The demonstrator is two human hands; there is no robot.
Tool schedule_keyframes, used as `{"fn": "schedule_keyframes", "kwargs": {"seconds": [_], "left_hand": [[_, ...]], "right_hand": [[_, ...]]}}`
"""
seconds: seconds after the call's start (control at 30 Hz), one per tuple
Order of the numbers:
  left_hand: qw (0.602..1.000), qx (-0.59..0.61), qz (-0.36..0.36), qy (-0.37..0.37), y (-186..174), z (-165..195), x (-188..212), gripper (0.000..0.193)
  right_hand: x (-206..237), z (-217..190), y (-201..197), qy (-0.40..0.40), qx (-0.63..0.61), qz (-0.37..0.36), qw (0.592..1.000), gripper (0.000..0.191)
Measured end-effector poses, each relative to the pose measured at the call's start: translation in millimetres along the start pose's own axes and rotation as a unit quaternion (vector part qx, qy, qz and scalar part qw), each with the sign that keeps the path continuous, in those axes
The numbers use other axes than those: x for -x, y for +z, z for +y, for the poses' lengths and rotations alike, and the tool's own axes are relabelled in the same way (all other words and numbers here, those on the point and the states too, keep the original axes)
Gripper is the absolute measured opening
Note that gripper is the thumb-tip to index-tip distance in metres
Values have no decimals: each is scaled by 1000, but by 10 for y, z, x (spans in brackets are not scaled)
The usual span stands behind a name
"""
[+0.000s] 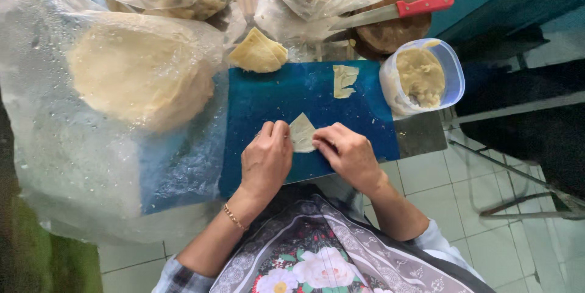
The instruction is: The person folds triangular pastry wrappers into cone shapes on a blue mat, spoons filling from a plastic container into each wrapper, then folds and presses the pastry closed and sets it with the finished pieces. They repeat this cycle, occasionally reaching into the filling container or a bag of wrappers.
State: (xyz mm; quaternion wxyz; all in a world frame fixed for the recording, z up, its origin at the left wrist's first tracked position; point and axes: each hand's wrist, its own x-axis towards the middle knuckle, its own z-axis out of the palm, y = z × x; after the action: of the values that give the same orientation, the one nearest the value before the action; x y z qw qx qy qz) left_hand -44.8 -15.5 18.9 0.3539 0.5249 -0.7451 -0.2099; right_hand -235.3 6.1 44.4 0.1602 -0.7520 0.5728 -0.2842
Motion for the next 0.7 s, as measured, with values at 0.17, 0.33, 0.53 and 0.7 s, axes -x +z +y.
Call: {"fn": "schedule_keyframes", "kwargs": {"seconds": [0.17,0.33,0.53,0.7], "left_hand": [[997,-66,6,38,-69,-25,119,11],[999,-27,23,41,-140,-26,123,9],[999,16,37,24,-147,-80,109,12],[998,35,44,13,-139,-118,138,13]], "right_hand": [[153,189,-347,30,187,145,971,30],[297,614,-906,88,401,165,897,30],[362,934,-818,105,326,192,920,18],[310,911,-779,89,247,218,940,21]]}}
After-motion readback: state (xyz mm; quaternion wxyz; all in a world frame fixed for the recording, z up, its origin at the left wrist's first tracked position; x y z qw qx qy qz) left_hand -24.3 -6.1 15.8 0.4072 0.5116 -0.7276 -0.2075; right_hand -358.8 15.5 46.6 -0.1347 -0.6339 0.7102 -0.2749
